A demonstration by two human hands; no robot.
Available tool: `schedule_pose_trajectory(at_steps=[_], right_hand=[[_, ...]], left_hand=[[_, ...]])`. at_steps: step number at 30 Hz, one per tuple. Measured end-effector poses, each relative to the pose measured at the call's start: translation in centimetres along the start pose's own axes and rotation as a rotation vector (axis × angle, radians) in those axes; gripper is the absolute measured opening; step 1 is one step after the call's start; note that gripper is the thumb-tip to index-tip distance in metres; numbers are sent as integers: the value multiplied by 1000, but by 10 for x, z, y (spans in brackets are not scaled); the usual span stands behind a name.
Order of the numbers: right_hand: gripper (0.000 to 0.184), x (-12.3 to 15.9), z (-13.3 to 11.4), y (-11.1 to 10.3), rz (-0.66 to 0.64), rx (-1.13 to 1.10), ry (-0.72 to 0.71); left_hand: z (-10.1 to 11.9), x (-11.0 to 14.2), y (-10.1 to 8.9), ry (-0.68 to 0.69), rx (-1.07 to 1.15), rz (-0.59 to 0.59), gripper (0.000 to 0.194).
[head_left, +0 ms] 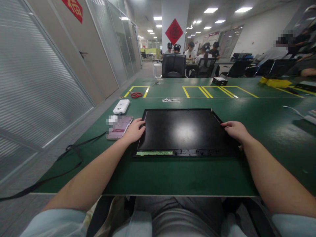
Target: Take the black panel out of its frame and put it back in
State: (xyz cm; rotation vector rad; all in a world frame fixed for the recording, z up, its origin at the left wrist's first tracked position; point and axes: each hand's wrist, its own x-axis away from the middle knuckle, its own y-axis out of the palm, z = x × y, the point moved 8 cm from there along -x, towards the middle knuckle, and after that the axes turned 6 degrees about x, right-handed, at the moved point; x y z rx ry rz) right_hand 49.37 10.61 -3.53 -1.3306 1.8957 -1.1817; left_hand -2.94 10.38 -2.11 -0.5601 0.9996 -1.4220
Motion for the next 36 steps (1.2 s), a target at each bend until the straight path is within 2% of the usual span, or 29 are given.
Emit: schedule_pose_trajectory(at_steps=[9, 17, 22, 27, 33, 36], right_hand=[[34, -4, 2, 0, 3, 15, -14], [34, -4, 4, 2, 61, -45, -23], [30, -2, 6, 2, 96, -95, -19], [17, 0, 4, 1, 97, -103, -13], [24, 0, 0, 1, 131, -154, -53], [22, 2, -2, 3, 99, -122, -56]], left_hand=[[-3, -1, 0, 1, 7, 5, 44], [-2, 0, -1, 5, 24, 17, 43], [1, 1, -2, -11, -1, 13, 47], [3, 0, -2, 2, -25, 5, 48], [2, -1, 0, -9, -38, -18, 49], [4, 0, 0, -5, -41, -23, 48]])
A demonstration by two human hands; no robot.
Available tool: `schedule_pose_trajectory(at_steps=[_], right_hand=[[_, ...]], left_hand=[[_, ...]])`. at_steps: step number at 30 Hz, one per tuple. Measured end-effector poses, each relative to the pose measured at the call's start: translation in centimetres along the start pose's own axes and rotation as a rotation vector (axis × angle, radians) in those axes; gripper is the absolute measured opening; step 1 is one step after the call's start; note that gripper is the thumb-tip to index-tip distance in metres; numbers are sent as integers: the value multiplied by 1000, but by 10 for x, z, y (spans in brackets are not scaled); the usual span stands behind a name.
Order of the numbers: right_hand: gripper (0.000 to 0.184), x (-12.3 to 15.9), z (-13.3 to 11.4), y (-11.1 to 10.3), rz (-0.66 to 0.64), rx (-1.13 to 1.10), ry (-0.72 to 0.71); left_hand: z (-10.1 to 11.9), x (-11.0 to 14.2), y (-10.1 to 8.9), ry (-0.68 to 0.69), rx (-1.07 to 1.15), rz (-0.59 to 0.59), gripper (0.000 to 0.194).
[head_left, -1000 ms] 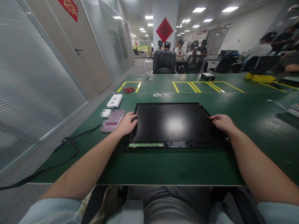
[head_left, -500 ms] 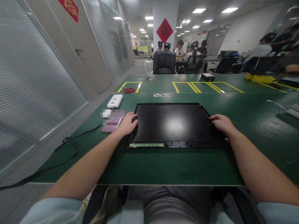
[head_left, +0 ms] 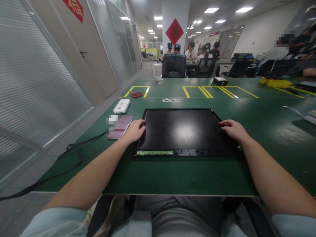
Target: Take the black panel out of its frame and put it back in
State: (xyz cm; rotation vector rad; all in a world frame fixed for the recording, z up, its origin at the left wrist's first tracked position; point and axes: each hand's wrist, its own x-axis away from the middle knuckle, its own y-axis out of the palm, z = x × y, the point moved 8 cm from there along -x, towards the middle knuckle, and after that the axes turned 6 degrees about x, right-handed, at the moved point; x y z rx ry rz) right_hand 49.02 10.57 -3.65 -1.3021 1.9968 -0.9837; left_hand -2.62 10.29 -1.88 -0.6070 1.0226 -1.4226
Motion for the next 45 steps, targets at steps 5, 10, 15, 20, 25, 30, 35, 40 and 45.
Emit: schedule_pose_trajectory(at_steps=[5, 10, 15, 20, 25, 30, 35, 40, 45], right_hand=[[22, 3, -6, -2, -31, 60, -25], [23, 3, -9, -3, -34, 97, -38], [23, 4, -9, -3, -41, 110, -37], [22, 4, -9, -1, -43, 98, -45], [25, 2, -8, 0, -32, 103, -59], [25, -1, -5, 1, -16, 104, -72], [22, -3, -3, 1, 0, 94, -84], [23, -2, -5, 2, -15, 95, -83], [24, 0, -6, 2, -12, 65, -95]], left_hand=[[1, 1, 0, 11, -5, -10, 47], [1, 1, 0, 19, 5, -10, 47], [0, 1, -1, 21, 26, -2, 45], [0, 0, -1, 27, 34, 2, 45], [1, 1, 1, 30, 16, -12, 47], [4, 3, -2, 28, 12, -7, 46], [4, 4, -4, 11, 43, 26, 44], [1, 3, -6, 7, 93, 59, 40], [0, 2, -5, 5, 99, 60, 41]])
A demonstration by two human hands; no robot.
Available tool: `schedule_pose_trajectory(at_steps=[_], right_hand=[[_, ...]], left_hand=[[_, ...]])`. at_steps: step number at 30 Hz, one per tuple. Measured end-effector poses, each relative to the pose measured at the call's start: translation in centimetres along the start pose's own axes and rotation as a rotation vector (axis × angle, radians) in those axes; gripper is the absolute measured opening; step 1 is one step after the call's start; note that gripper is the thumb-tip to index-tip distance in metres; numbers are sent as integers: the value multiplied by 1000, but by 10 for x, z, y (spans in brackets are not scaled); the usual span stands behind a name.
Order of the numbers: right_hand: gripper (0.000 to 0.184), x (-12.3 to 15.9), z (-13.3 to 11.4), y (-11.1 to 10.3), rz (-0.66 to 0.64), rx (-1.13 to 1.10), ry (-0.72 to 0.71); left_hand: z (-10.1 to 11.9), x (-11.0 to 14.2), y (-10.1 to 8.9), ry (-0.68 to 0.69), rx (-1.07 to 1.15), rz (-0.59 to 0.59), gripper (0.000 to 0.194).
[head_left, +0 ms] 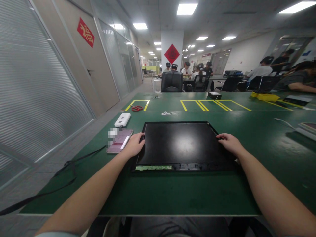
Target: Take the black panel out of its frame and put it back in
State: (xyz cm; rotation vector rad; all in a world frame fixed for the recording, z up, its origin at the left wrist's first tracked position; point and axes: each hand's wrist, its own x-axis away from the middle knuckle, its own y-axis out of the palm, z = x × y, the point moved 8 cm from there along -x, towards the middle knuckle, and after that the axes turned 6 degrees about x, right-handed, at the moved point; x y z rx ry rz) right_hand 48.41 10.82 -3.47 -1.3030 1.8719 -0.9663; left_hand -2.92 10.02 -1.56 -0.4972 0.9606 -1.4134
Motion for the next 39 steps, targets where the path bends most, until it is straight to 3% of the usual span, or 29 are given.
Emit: schedule_pose_trajectory(at_steps=[8, 15, 20, 26, 31, 36, 39], right_hand=[[22, 0, -1, 2, 10, -27, -13], [22, 2, -3, 0, 12, -49, 9], [23, 5, -6, -1, -6, -33, 25], [24, 4, -5, 0, -7, -4, 18], [25, 6, -8, 0, -3, 25, -2], [25, 5, -6, 1, 22, 4, -12], [25, 3, -4, 3, 41, -23, -26]], left_hand=[[-8, 1, -3, -58, 169, 10, 43], [-14, -1, -4, -183, 696, 64, 52], [-10, 2, -4, -308, 912, 94, 51], [-8, 10, -5, -441, 1076, 141, 48], [-13, 13, 3, -535, 1222, 148, 62], [-8, 17, 4, -537, 1300, 117, 83], [-5, 20, 4, -545, 1309, 115, 78]])
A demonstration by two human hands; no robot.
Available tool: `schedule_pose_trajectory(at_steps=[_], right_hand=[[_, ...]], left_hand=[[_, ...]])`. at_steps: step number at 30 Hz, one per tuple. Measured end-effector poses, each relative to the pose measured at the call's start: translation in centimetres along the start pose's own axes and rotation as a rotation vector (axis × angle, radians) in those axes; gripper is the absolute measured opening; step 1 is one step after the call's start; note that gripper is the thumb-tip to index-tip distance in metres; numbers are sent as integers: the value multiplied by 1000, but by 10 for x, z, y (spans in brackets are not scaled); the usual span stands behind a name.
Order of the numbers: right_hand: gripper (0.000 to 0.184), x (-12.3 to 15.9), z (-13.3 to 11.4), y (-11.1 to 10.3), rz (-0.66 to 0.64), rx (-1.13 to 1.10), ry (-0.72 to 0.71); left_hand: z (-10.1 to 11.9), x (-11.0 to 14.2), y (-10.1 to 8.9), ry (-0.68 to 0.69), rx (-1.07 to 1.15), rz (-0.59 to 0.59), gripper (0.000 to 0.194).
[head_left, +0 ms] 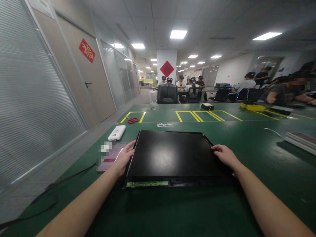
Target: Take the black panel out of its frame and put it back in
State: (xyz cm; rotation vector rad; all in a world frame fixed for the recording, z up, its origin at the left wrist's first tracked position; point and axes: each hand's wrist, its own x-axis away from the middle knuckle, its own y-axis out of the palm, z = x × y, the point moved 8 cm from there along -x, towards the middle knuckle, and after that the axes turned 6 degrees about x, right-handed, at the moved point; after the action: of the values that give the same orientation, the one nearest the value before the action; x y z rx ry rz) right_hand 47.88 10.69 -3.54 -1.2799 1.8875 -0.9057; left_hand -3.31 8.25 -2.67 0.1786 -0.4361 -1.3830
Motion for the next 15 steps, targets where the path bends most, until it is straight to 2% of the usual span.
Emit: schedule_pose_trajectory(at_steps=[5, 11, 15], right_hand=[[26, -1, 2, 1, 1, -5, -5], [30, -3, 4, 3, -6, 22, -4], [27, -2, 3, 2, 1, -5, 7]], left_hand=[[-5, 2, 6, -37, -21, -51, 56], [-1, -1, 8, -9, 44, -118, 49], [-1, 0, 15, -2, 114, -225, 48]])
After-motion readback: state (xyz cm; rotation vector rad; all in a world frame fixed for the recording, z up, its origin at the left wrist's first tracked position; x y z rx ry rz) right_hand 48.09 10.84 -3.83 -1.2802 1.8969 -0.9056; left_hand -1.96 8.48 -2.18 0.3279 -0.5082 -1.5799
